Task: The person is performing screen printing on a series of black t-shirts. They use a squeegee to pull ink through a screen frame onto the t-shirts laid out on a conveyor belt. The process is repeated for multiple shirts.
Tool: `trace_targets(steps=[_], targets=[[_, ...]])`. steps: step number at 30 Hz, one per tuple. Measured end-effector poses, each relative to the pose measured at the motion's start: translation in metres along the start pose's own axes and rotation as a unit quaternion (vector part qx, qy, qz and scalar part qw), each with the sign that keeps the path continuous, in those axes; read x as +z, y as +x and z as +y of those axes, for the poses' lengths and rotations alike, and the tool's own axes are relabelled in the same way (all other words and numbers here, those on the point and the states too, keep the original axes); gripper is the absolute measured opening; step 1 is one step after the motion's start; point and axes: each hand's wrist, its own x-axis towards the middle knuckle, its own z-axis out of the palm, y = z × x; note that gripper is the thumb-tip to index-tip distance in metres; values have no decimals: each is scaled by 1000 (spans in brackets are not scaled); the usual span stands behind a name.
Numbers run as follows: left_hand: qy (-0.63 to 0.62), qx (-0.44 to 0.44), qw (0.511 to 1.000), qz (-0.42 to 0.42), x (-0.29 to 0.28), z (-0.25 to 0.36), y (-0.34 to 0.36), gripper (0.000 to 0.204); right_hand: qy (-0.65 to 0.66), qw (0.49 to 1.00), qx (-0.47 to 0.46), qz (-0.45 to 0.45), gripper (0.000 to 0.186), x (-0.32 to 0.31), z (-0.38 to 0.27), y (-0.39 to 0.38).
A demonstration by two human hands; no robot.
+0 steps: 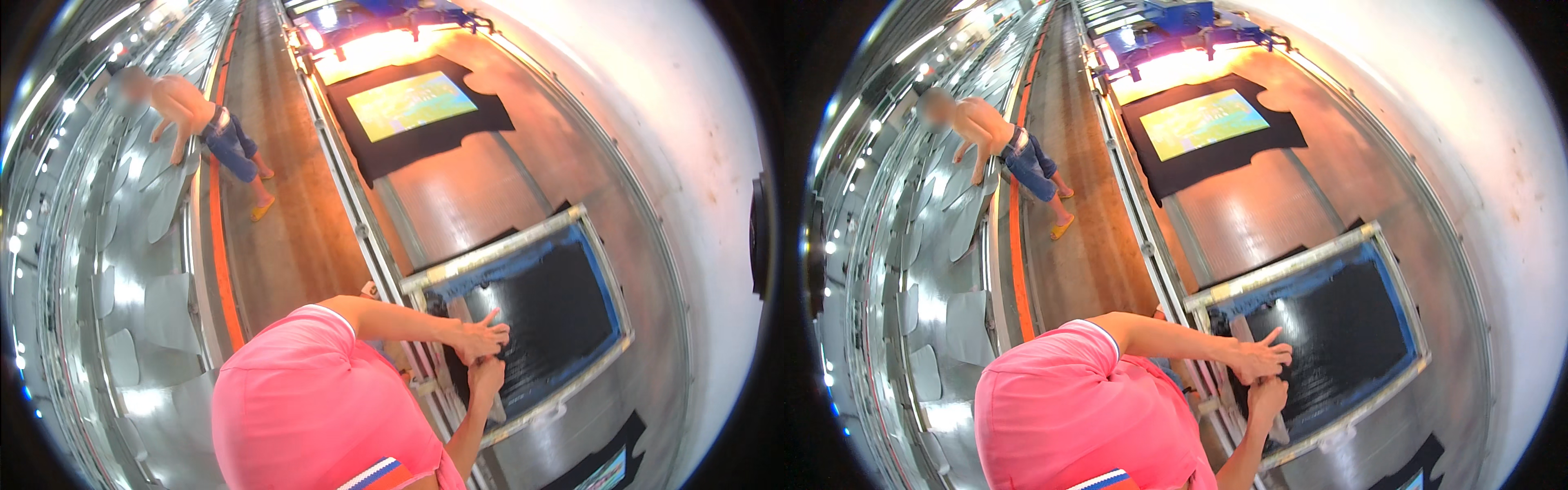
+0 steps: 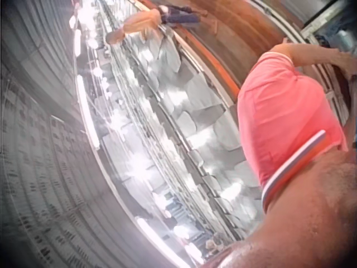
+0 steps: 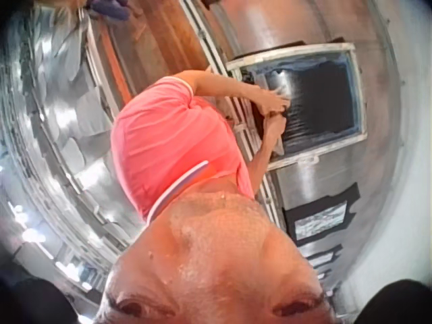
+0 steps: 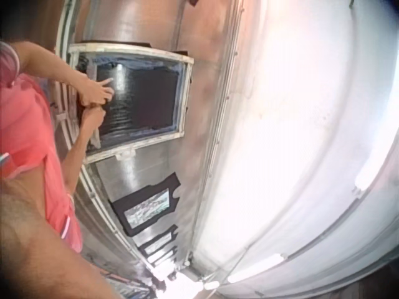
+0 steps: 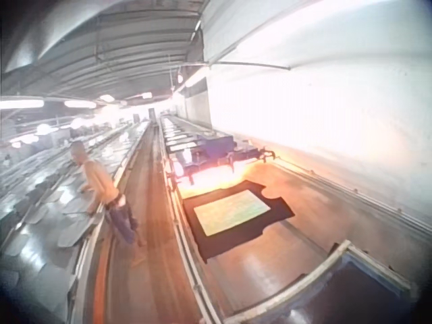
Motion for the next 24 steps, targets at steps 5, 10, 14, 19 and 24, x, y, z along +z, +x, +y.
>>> trace_targets(steps=[5, 10, 14, 19, 24], targets=[[-122, -60, 963, 233, -147, -153, -97, 41, -61, 993, 102, -11, 22, 5, -108, 54], [-1, -242, 870, 430, -354, -413, -275, 13, -114, 959, 258, -11, 29, 24, -239, 127], [-57, -435, 642, 629, -503, -618, -442, 14, -285, 924, 247, -59, 28, 3, -401, 205], [-104, -538, 424, 721, -644, -851, -697, 23, -327, 874, 327, -149, 38, 13, -511, 260], [46, -533, 290, 793, -810, -1034, -924, 22, -330, 866, 318, -198, 34, 81, -587, 368]])
